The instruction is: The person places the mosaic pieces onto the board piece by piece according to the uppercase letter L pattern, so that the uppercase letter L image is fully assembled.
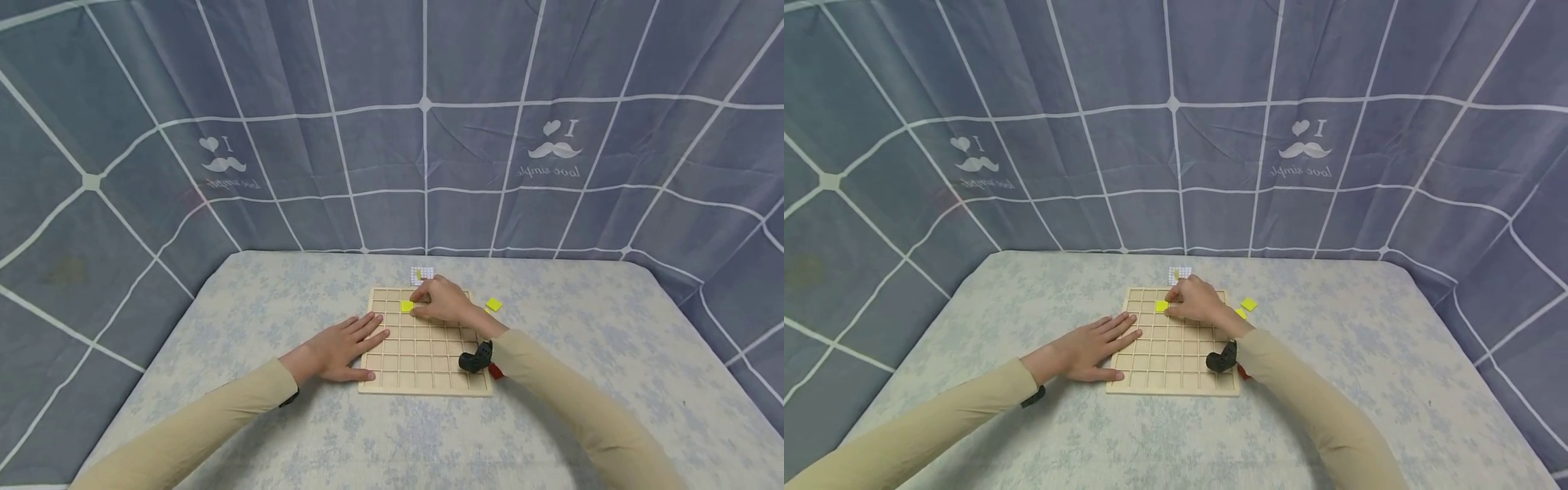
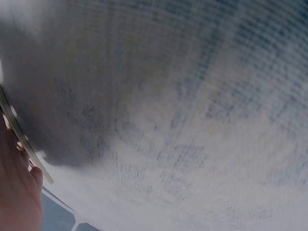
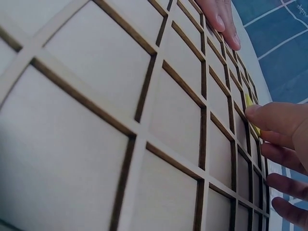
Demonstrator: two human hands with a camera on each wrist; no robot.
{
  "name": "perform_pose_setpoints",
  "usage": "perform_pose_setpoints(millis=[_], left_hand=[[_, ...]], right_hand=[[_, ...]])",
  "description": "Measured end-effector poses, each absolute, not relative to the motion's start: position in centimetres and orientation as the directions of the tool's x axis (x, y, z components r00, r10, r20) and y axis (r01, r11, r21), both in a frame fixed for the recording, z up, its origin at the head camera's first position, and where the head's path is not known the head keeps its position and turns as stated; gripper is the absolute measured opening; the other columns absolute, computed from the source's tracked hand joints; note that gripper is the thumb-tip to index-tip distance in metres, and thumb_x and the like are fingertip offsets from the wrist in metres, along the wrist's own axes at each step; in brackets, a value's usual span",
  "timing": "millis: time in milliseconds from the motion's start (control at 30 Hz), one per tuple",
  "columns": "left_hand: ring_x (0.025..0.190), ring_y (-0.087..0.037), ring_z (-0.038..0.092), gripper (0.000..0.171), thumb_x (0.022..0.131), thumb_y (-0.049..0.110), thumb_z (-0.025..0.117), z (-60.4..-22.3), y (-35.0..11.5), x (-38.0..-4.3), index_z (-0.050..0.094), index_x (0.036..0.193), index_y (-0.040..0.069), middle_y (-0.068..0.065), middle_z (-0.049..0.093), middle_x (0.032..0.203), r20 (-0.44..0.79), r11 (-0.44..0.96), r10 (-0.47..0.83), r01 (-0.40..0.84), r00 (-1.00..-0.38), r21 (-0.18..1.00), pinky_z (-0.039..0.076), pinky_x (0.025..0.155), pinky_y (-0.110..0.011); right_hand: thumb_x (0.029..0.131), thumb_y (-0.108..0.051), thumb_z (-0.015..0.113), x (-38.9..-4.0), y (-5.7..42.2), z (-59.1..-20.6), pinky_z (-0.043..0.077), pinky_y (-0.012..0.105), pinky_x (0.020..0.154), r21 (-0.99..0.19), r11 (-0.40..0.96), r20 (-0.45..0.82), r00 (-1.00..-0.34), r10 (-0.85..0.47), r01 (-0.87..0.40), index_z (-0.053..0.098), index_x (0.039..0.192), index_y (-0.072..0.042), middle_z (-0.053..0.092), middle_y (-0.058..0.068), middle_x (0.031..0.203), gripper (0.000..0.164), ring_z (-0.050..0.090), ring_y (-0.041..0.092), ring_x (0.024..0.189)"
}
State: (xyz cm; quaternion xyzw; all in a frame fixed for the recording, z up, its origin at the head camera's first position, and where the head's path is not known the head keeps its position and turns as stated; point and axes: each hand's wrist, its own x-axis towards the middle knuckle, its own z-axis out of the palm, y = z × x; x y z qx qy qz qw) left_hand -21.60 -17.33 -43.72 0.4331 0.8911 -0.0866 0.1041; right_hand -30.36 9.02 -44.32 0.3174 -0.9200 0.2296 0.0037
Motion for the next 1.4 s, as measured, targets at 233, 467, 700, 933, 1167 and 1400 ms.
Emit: perform_pose_setpoints(millis=[233, 467, 700, 933, 1167, 1400], left_hand=[[0.151, -0.029, 0.008, 0.079, 0.096, 0.062, 0.038, -43.5, -17.1, -21.6, 0.015, 0.156, 0.015, -0.013, 0.008, 0.163, -0.257, 0.62, 0.746, 0.782, -0.614, -0.066, 0.019, 0.12, -0.046], [0.15, -0.03, 0.009, 0.079, 0.096, 0.062, 0.038, -43.4, -17.1, -21.4, 0.016, 0.156, 0.015, -0.013, 0.008, 0.163, -0.259, 0.622, 0.745, 0.781, -0.615, -0.064, 0.02, 0.12, -0.046], [0.15, -0.031, 0.009, 0.079, 0.096, 0.061, 0.038, -43.3, -17.2, -21.5, 0.015, 0.156, 0.014, -0.014, 0.008, 0.162, -0.258, 0.622, 0.748, 0.782, -0.611, -0.049, 0.019, 0.12, -0.047], [0.15, -0.033, 0.01, 0.079, 0.097, 0.06, 0.039, -43.2, -17.0, -21.4, 0.017, 0.156, 0.012, -0.016, 0.009, 0.162, -0.249, 0.612, 0.762, 0.79, -0.598, -0.026, 0.019, 0.12, -0.048], [0.15, -0.033, 0.011, 0.079, 0.096, 0.06, 0.039, -43.3, -17.1, -21.5, 0.018, 0.155, 0.012, -0.016, 0.01, 0.162, -0.235, 0.61, 0.767, 0.792, -0.597, -0.019, 0.02, 0.119, -0.049], [0.149, -0.034, 0.011, 0.079, 0.096, 0.06, 0.04, -43.2, -17.2, -21.3, 0.018, 0.155, 0.012, -0.017, 0.01, 0.162, -0.234, 0.617, 0.765, 0.787, -0.6, -0.003, 0.02, 0.119, -0.05]], right_hand=[[0.083, -0.028, 0.076, -30.2, 9.5, -43.8, 0.054, 0.037, 0.081, -0.427, 0.694, 0.157, -0.803, -0.575, -0.58, 0.077, 0.103, -0.012, 0.075, 0.002, 0.1, 0.026, 0.065, 0.019, 0.095], [0.086, -0.028, 0.071, -30.3, 12.0, -42.6, 0.051, 0.039, 0.078, -0.432, 0.733, 0.169, -0.846, -0.506, -0.525, 0.075, 0.108, -0.015, 0.071, 0.002, 0.103, 0.026, 0.058, 0.02, 0.096], [0.084, -0.028, 0.075, -30.4, 15.3, -41.7, 0.049, 0.044, 0.084, -0.451, 0.761, 0.185, -0.883, -0.43, -0.466, 0.073, 0.111, -0.013, 0.071, 0.003, 0.101, 0.031, 0.058, 0.024, 0.101], [0.084, -0.026, 0.074, -30.2, 18.9, -41.5, 0.049, 0.048, 0.088, -0.45, 0.766, 0.201, -0.888, -0.413, -0.458, 0.071, 0.114, -0.009, 0.071, 0.008, 0.104, 0.034, 0.06, 0.027, 0.104], [0.085, -0.021, 0.073, -29.8, 21.6, -41.9, 0.049, 0.05, 0.087, -0.465, 0.783, 0.174, -0.91, -0.377, -0.413, 0.069, 0.117, -0.006, 0.07, 0.012, 0.107, 0.036, 0.06, 0.031, 0.103], [0.085, -0.022, 0.073, -29.4, 23.7, -43.3, 0.051, 0.05, 0.082, -0.488, 0.798, 0.147, -0.935, -0.323, -0.353, 0.069, 0.115, -0.005, 0.071, 0.014, 0.102, 0.035, 0.063, 0.034, 0.1]])
